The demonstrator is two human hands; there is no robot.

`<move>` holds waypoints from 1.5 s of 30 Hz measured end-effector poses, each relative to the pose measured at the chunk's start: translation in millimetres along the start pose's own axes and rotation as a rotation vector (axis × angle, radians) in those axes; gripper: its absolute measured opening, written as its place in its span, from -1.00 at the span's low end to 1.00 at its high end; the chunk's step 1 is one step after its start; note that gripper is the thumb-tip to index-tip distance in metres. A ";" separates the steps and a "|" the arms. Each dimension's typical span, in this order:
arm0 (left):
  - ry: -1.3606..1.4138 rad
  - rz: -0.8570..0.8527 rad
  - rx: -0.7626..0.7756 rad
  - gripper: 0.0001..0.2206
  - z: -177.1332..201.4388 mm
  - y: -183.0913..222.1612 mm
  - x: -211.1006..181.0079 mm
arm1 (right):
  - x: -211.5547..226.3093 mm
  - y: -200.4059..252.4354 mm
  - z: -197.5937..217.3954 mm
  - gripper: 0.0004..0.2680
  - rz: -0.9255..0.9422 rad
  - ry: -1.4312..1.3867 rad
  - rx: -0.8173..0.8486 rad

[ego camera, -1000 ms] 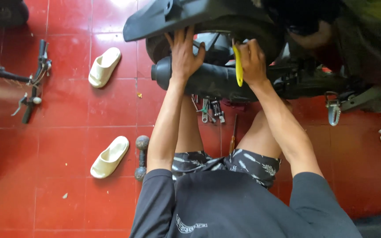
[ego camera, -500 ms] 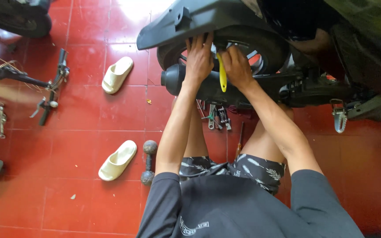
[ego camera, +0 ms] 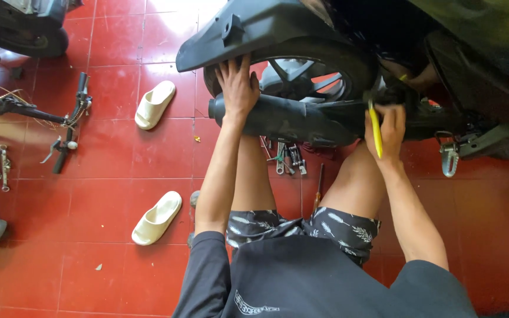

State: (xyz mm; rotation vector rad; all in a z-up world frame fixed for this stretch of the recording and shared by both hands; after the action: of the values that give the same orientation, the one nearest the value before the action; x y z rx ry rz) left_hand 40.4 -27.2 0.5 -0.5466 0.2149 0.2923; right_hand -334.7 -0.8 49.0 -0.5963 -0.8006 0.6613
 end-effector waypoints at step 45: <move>0.014 -0.126 -0.098 -0.43 15.1 -5.8 -3.5 | 10.0 5.6 -74.5 -0.73 -0.450 -0.545 0.052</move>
State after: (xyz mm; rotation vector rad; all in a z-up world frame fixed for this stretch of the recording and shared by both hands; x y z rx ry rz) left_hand 41.0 -24.6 16.8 -0.6567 0.1798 0.1775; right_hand -271.8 -7.0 7.9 -0.1665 -1.3714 0.4251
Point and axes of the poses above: each hand's wrist, its own y-axis away from the middle knuckle, its own z-axis out of the back of the hand, x = y × z, the point moved 4 cm from there along -y, towards the middle knuckle, and after that the axes turned 4 degrees about -y, right-handed, at the moved point
